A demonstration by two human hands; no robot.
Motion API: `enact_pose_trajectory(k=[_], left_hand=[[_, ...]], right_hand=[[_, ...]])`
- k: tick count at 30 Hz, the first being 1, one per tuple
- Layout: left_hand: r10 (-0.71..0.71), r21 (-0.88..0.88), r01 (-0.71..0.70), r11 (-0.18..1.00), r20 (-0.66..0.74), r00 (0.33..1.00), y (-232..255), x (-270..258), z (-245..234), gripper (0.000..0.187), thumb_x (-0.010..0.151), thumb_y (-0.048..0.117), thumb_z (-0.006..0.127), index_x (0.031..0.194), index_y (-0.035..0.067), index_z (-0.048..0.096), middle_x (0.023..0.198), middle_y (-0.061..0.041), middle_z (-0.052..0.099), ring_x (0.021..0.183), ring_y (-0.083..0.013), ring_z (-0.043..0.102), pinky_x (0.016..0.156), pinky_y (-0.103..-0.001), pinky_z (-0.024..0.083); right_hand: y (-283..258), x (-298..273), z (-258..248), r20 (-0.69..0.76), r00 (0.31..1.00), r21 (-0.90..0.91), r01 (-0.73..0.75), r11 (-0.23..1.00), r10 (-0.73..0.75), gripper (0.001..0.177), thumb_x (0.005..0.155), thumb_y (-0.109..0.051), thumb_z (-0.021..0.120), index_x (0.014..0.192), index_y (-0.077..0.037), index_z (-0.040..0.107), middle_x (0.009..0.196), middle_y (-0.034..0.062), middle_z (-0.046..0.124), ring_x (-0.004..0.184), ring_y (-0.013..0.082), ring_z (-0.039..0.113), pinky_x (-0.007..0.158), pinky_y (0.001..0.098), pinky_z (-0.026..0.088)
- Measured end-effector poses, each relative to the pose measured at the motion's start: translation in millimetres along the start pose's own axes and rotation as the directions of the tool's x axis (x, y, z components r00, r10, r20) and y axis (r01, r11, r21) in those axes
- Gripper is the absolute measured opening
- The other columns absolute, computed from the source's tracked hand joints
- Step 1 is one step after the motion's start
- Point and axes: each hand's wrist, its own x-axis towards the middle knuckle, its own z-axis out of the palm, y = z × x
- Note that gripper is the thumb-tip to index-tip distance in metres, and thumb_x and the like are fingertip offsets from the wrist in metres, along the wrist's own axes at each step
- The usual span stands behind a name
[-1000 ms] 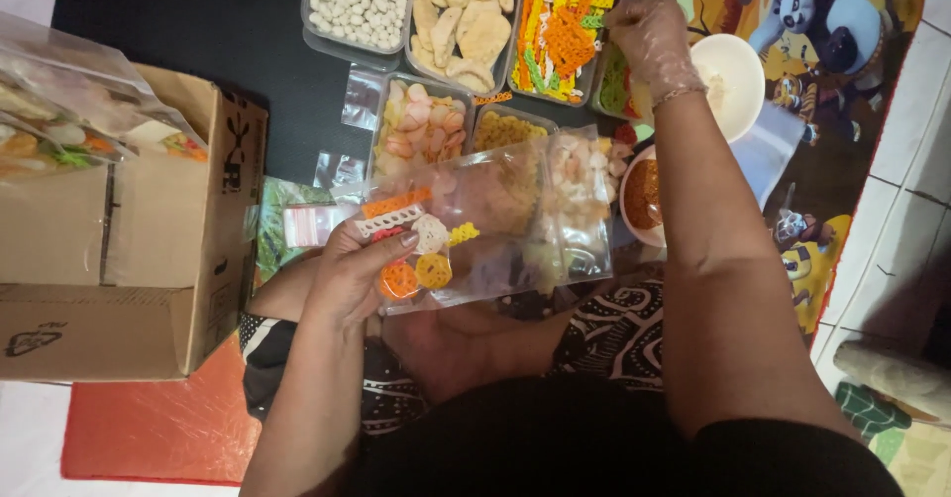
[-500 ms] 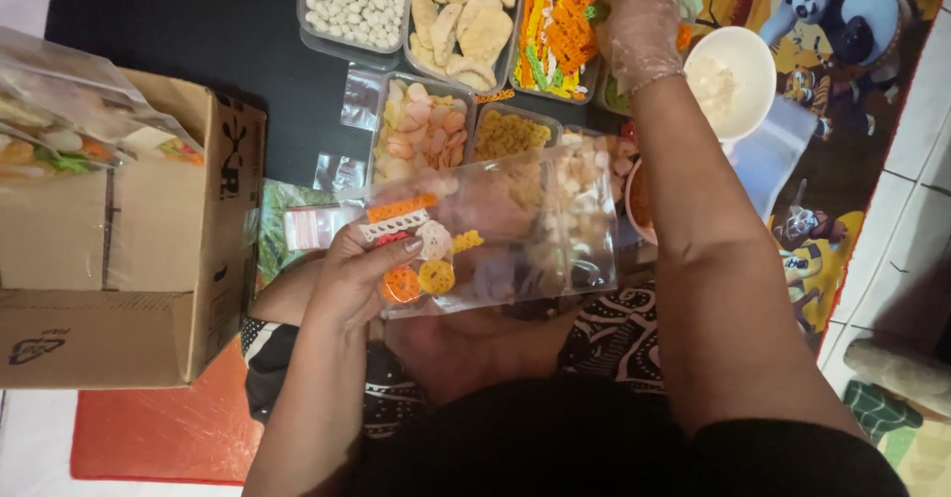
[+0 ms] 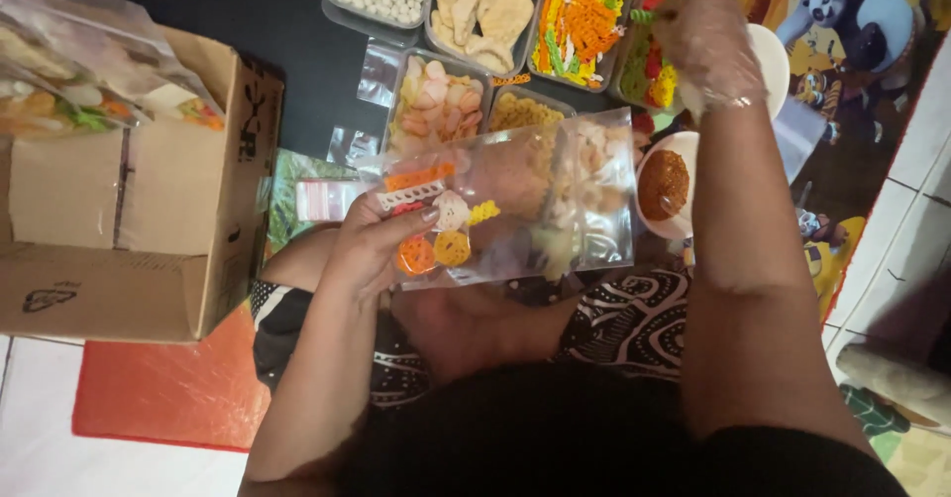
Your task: Packing various snack components and condiment packets into individual plastic bags.
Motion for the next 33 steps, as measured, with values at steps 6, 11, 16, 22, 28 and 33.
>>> enact_pose_trajectory(k=[6, 11, 16, 22, 28, 33], left_hand=[[0.058, -0.028, -0.057, 0.998, 0.023, 0.998, -2.9, -13.5, 13.6, 0.031, 0.085, -0.011, 0.068, 0.116, -0.007, 0.070, 0.099, -0.016, 0.075, 0.079, -0.0184, 0.072, 0.071, -0.025, 0.057], [0.036, -0.058, -0.033, 0.998, 0.060, 0.998, -9.4, -35.4, 26.2, 0.032, 0.086, -0.008, 0.069, 0.118, -0.007, 0.067, 0.101, -0.014, 0.074, 0.081, -0.0187, 0.070, 0.071, -0.026, 0.056], [0.107, -0.018, -0.107, 0.994, -0.010, 0.994, -42.7, -43.9, 8.1, 0.036, 0.080, -0.010, 0.073, 0.116, -0.006, 0.070, 0.094, -0.020, 0.073, 0.080, -0.0292, 0.075, 0.073, -0.048, 0.064], [0.129, 0.019, -0.128, 0.992, -0.076, 0.989, -45.1, -69.5, 11.4, 0.033, 0.081, -0.009, 0.074, 0.113, -0.007, 0.070, 0.091, -0.020, 0.073, 0.077, -0.0297, 0.075, 0.070, -0.049, 0.064], [0.168, 0.047, -0.165, 0.985, -0.082, 0.982, -48.3, -72.1, 10.7, 0.032, 0.080, -0.009, 0.075, 0.112, -0.006, 0.071, 0.089, -0.019, 0.073, 0.079, -0.0308, 0.076, 0.073, -0.049, 0.064], [0.144, 0.023, -0.143, 0.989, -0.061, 0.988, -54.3, -66.5, 13.5, 0.029, 0.081, -0.010, 0.075, 0.109, -0.007, 0.070, 0.087, -0.021, 0.073, 0.079, -0.0320, 0.076, 0.072, -0.049, 0.064]], right_hand=[[-130.8, -94.2, -119.9, 0.234, 0.865, 0.709, -0.465, 0.531, 0.445, 0.013, 0.090, 0.002, 0.065, 0.102, -0.003, 0.069, 0.090, 0.0036, 0.064, 0.073, 0.0107, 0.058, 0.064, 0.0220, 0.049], [-150.4, -180.0, -129.6, -0.033, 0.991, 0.951, -0.008, 0.308, 0.128, 0.012, 0.098, 0.001, 0.064, 0.107, -0.006, 0.068, 0.094, 0.0053, 0.067, 0.075, 0.0099, 0.060, 0.070, 0.0199, 0.056], [-204.8, -220.4, -117.9, -0.171, 0.917, 0.936, 0.037, 0.350, 0.360, 0.018, 0.092, 0.011, 0.070, 0.109, 0.011, 0.066, 0.087, 0.0172, 0.058, 0.063, 0.0222, 0.065, 0.055, 0.0338, 0.060], [-234.8, -244.2, -104.0, -0.053, 0.805, 0.981, -0.069, 0.182, 0.591, 0.020, 0.089, 0.005, 0.074, 0.108, 0.005, 0.067, 0.083, 0.0127, 0.066, 0.066, 0.0184, 0.069, 0.057, 0.0296, 0.062], [-221.7, -254.2, -90.9, -0.331, 0.874, 0.829, 0.088, 0.553, 0.357, 0.018, 0.083, 0.012, 0.082, 0.096, 0.007, 0.071, 0.089, 0.0177, 0.064, 0.082, 0.0220, 0.065, 0.077, 0.0310, 0.055], [-228.1, -251.8, -100.3, -0.101, 0.895, 0.933, -0.066, 0.353, 0.435, 0.008, 0.093, 0.003, 0.069, 0.101, 0.005, 0.066, 0.085, 0.0156, 0.067, 0.080, 0.0216, 0.070, 0.066, 0.0287, 0.059]])
